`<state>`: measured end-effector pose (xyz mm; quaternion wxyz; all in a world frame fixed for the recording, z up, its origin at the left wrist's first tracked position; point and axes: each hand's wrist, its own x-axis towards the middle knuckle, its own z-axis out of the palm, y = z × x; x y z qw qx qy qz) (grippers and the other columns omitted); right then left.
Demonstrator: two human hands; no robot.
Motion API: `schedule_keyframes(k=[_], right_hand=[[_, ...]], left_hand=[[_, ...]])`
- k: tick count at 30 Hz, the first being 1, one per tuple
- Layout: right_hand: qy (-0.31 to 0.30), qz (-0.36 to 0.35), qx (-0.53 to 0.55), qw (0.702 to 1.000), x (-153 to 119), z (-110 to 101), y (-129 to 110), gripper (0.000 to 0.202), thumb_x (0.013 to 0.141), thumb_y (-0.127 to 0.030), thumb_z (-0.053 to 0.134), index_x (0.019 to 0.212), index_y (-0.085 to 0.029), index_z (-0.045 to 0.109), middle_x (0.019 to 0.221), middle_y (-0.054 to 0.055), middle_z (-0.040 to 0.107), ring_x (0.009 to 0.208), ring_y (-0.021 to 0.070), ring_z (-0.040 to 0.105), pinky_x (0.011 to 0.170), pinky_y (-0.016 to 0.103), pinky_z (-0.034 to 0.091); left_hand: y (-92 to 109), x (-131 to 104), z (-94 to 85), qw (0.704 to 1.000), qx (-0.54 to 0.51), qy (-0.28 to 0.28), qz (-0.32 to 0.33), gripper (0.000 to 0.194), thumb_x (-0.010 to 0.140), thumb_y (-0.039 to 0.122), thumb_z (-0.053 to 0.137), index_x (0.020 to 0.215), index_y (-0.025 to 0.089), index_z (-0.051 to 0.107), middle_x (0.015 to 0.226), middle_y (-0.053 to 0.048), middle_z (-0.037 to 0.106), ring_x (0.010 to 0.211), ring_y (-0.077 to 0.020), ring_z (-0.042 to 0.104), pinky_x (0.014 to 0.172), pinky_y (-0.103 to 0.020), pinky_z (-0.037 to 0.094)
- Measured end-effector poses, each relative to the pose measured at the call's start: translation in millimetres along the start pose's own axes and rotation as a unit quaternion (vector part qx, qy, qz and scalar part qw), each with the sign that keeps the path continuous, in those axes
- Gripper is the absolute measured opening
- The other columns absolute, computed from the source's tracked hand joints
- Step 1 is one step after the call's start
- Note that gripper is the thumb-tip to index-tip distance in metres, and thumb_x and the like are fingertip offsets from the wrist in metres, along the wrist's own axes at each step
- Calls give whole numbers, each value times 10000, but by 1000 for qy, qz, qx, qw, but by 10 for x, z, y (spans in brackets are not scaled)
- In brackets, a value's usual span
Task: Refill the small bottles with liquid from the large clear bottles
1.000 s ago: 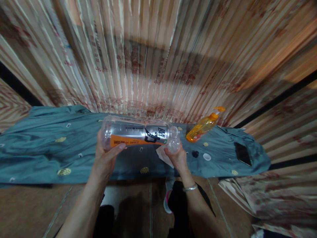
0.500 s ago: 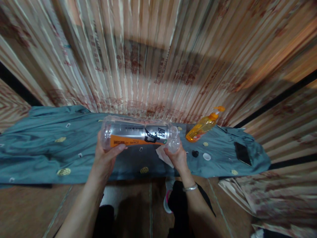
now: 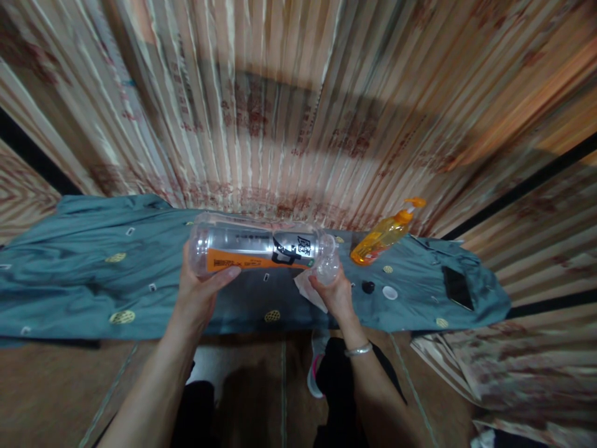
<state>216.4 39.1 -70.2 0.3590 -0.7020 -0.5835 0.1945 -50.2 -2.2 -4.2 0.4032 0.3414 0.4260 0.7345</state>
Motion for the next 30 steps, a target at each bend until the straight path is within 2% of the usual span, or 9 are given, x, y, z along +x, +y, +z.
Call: schedule_keyframes(k=[6, 9, 17, 20, 30], right_hand=[[16, -14, 2, 1000, -9, 4, 4, 781, 729, -365, 801, 1444, -143, 579, 1205, 140, 793, 1077, 319, 773, 893, 370, 624], [19, -20, 6, 1000, -9, 7, -2, 762, 721, -371, 802, 1417, -138, 597, 1226, 147, 785, 1099, 318, 765, 908, 376, 618], [10, -12, 5, 1000, -9, 25, 27, 797, 744, -389, 797, 1466, -156, 553, 1240, 147, 778, 1105, 326, 764, 929, 400, 613], [6, -15, 4, 1000, -13, 30, 26, 744, 757, -380, 782, 1441, -169, 576, 1238, 138, 779, 1097, 318, 767, 923, 394, 615], [12, -26, -6, 1000, -4, 53, 70, 750, 761, -399, 770, 1448, -179, 567, 1213, 125, 786, 1072, 322, 772, 902, 397, 621]], left_hand=[[41, 3, 33, 1000, -18, -1, -13, 827, 403, 284, 1019, 1119, 290, 607, 1048, 4, 712, 1029, -266, 673, 1041, -460, 518], [42, 3, 37, 1000, -22, -2, -11, 803, 405, 295, 1029, 1089, 275, 609, 1041, 13, 713, 1012, -252, 674, 1050, -460, 510], [62, 3, 7, 1000, -27, -12, -6, 764, 417, 293, 1030, 1052, 271, 606, 1049, 8, 718, 1027, -254, 676, 1052, -470, 511], [78, -1, -3, 999, -32, -6, -11, 761, 416, 299, 1032, 1050, 267, 613, 1033, 14, 724, 1004, -243, 686, 1053, -464, 519], [47, 18, -67, 999, -26, -27, -11, 775, 466, 281, 1019, 1127, 275, 615, 1007, 1, 725, 981, -263, 700, 1019, -481, 535]])
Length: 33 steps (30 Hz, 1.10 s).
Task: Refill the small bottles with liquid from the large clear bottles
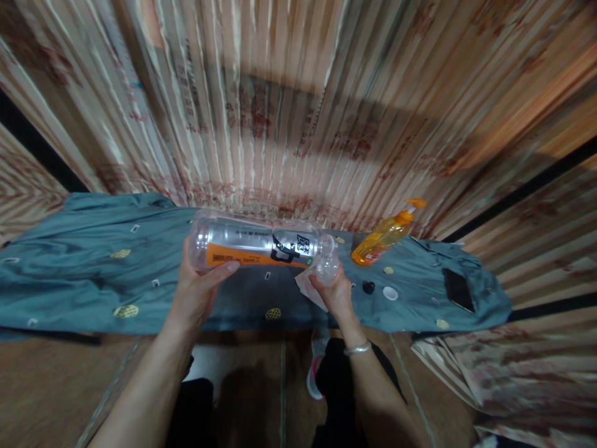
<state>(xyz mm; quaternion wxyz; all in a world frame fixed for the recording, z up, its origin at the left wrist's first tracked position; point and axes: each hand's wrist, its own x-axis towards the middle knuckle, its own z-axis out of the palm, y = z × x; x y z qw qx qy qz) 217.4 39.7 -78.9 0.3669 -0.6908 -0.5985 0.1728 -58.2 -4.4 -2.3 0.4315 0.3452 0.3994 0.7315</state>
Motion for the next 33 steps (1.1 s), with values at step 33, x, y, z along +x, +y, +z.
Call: schedule_keyframes(k=[33], right_hand=[[-1, -5, 16, 1000, -25, -7, -18, 703, 771, -376, 773, 1427, -198, 592, 1198, 110, 793, 1065, 302, 775, 918, 387, 617]], left_hand=[[28, -7, 11, 999, -25, 12, -19, 814, 422, 256, 1038, 1130, 292, 637, 1055, 1, 746, 975, -245, 715, 980, -463, 586]])
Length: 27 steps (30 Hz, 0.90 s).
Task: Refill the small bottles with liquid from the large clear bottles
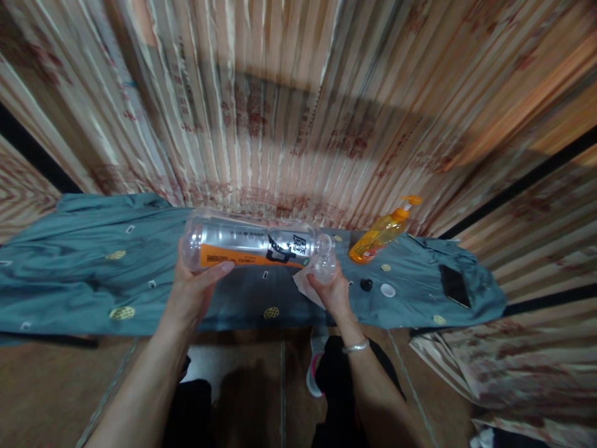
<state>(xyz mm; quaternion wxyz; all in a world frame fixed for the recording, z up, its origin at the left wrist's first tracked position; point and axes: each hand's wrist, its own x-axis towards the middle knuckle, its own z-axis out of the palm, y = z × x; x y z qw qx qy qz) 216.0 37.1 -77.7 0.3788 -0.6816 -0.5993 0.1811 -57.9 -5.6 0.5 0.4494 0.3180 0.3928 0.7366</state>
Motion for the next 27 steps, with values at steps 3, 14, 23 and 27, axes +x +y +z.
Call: schedule_keyframes(k=[3, 14, 23, 27], right_hand=[[4, 2, -8, 1000, 1, 0, -10, 722, 756, -363, 783, 1426, -176, 591, 1206, 125, 789, 1083, 312, 770, 927, 400, 615], [6, -11, 4, 1000, 13, 27, 29, 710, 765, -375, 763, 1421, -167, 589, 1194, 141, 785, 1061, 337, 767, 904, 442, 620], [2, -10, 8, 1000, 21, 25, 24, 708, 754, -342, 774, 1421, -181, 598, 1207, 129, 784, 1088, 326, 767, 925, 410, 612], [4, -10, 8, 1000, 13, 25, 39, 724, 744, -360, 788, 1420, -188, 598, 1202, 123, 786, 1073, 328, 771, 906, 413, 618]], left_hand=[[-20, 9, -24, 1000, 9, -13, 14, 821, 445, 274, 1031, 1166, 300, 640, 1120, -6, 738, 1032, -246, 710, 990, -449, 586], [-67, 43, -65, 1000, 5, -11, 21, 876, 406, 289, 1036, 1197, 327, 663, 1166, 8, 748, 1047, -216, 722, 972, -383, 601], [-4, 24, 26, 1000, -1, 10, 4, 968, 322, 282, 1042, 1212, 322, 664, 1157, 3, 749, 1063, -221, 710, 977, -367, 592], [-2, 21, 34, 1000, 4, 22, 0, 977, 301, 297, 1040, 1203, 318, 664, 1142, 1, 745, 1081, -244, 707, 1011, -413, 578]])
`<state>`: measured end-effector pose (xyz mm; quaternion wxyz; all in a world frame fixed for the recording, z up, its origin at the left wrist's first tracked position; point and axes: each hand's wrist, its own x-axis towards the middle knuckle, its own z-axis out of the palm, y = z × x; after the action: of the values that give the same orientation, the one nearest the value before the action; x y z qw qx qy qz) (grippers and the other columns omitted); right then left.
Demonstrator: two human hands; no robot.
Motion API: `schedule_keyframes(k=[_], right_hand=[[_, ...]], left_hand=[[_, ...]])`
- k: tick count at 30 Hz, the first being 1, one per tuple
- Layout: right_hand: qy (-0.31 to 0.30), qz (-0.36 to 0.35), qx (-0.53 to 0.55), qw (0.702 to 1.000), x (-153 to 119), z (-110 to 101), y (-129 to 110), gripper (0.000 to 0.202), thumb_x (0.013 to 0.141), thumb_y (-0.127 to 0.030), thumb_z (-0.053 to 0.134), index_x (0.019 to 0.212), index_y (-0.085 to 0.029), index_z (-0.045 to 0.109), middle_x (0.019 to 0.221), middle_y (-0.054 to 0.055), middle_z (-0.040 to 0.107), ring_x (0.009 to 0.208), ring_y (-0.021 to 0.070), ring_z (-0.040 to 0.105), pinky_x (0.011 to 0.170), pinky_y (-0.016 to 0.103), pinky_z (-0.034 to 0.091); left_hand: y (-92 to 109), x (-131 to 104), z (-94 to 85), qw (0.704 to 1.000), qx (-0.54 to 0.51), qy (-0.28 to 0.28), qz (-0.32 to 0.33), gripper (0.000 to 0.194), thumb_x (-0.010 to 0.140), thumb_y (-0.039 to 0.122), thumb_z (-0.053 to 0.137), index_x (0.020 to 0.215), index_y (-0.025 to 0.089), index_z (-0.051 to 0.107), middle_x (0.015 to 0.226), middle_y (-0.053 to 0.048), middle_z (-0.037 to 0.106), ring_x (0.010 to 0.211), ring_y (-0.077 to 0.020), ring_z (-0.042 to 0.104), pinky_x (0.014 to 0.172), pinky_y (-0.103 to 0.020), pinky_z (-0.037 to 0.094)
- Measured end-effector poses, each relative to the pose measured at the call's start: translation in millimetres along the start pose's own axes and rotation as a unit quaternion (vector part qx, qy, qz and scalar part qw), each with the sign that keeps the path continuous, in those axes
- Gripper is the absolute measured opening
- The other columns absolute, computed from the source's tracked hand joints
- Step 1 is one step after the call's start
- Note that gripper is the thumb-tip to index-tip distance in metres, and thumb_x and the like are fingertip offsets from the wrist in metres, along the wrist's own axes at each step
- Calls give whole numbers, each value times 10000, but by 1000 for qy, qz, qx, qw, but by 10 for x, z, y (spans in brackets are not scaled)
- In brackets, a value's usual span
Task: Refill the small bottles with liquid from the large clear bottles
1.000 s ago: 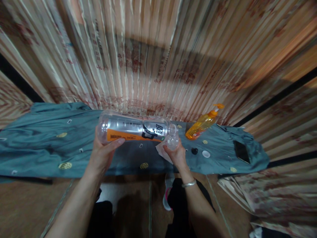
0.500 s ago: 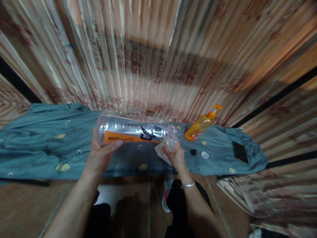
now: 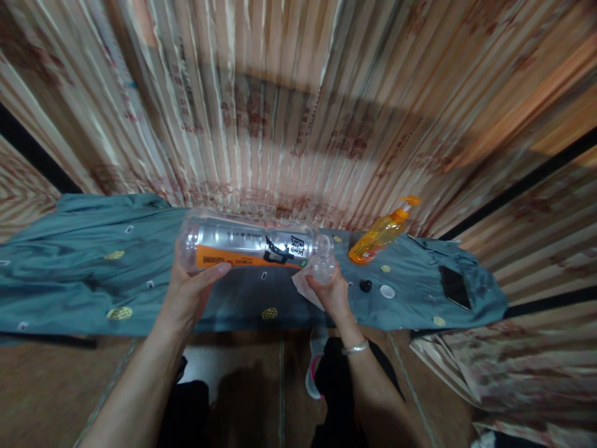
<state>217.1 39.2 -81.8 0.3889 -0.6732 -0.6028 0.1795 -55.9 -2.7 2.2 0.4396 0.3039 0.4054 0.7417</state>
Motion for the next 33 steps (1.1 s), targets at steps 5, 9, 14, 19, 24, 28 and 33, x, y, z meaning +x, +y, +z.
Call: schedule_keyframes(k=[5, 9, 14, 19, 24, 28, 33], right_hand=[[-2, -1, 7, 1000, -3, -11, -10, 739, 730, -349, 786, 1420, -167, 593, 1225, 151, 778, 1087, 347, 764, 918, 452, 616], [-7, -3, 7, 1000, 4, -19, -33, 725, 739, -341, 770, 1426, -189, 594, 1236, 131, 777, 1123, 334, 757, 943, 434, 611], [-9, -3, 3, 1000, 10, -20, -35, 726, 741, -338, 775, 1426, -180, 594, 1225, 139, 777, 1115, 340, 760, 936, 436, 616], [-14, 13, -3, 1000, 5, -31, -51, 757, 740, -341, 780, 1443, -158, 569, 1254, 161, 764, 1144, 353, 748, 961, 449, 606], [-13, 7, -10, 1000, 3, -36, -68, 731, 746, -326, 770, 1431, -160, 575, 1250, 148, 767, 1153, 346, 745, 976, 444, 598], [-7, -2, 8, 1000, 7, -21, -34, 731, 742, -344, 776, 1429, -178, 587, 1228, 128, 777, 1123, 339, 756, 948, 436, 608], [-7, -7, 6, 1000, 11, -6, 3, 729, 746, -355, 768, 1427, -162, 591, 1225, 135, 775, 1121, 338, 755, 949, 432, 608]], left_hand=[[24, -14, 10, 1000, -3, 13, -7, 985, 269, 290, 1038, 1182, 328, 672, 1187, 3, 743, 1077, -232, 706, 1008, -403, 580], [41, -20, 25, 1000, -2, 27, -10, 994, 236, 305, 1040, 1163, 314, 682, 1077, 14, 762, 972, -206, 723, 937, -366, 610], [41, -21, 31, 1000, -12, 10, -2, 913, 279, 270, 1042, 1119, 316, 689, 1026, 33, 766, 915, -174, 734, 864, -306, 624], [28, -19, -7, 1000, -10, -7, 4, 887, 320, 270, 1044, 1129, 309, 682, 961, 45, 753, 844, -147, 729, 800, -258, 621], [5, -5, -53, 999, 9, -28, 15, 930, 372, 306, 1041, 1222, 311, 661, 982, 31, 756, 884, -173, 729, 891, -326, 616], [-5, -1, -67, 999, 3, -34, 23, 925, 399, 286, 1035, 1241, 316, 655, 1006, 22, 761, 910, -193, 731, 954, -379, 601], [-6, -2, -97, 998, 8, -59, 29, 859, 472, 258, 1018, 1247, 319, 650, 1021, 16, 760, 937, -209, 737, 980, -407, 593]])
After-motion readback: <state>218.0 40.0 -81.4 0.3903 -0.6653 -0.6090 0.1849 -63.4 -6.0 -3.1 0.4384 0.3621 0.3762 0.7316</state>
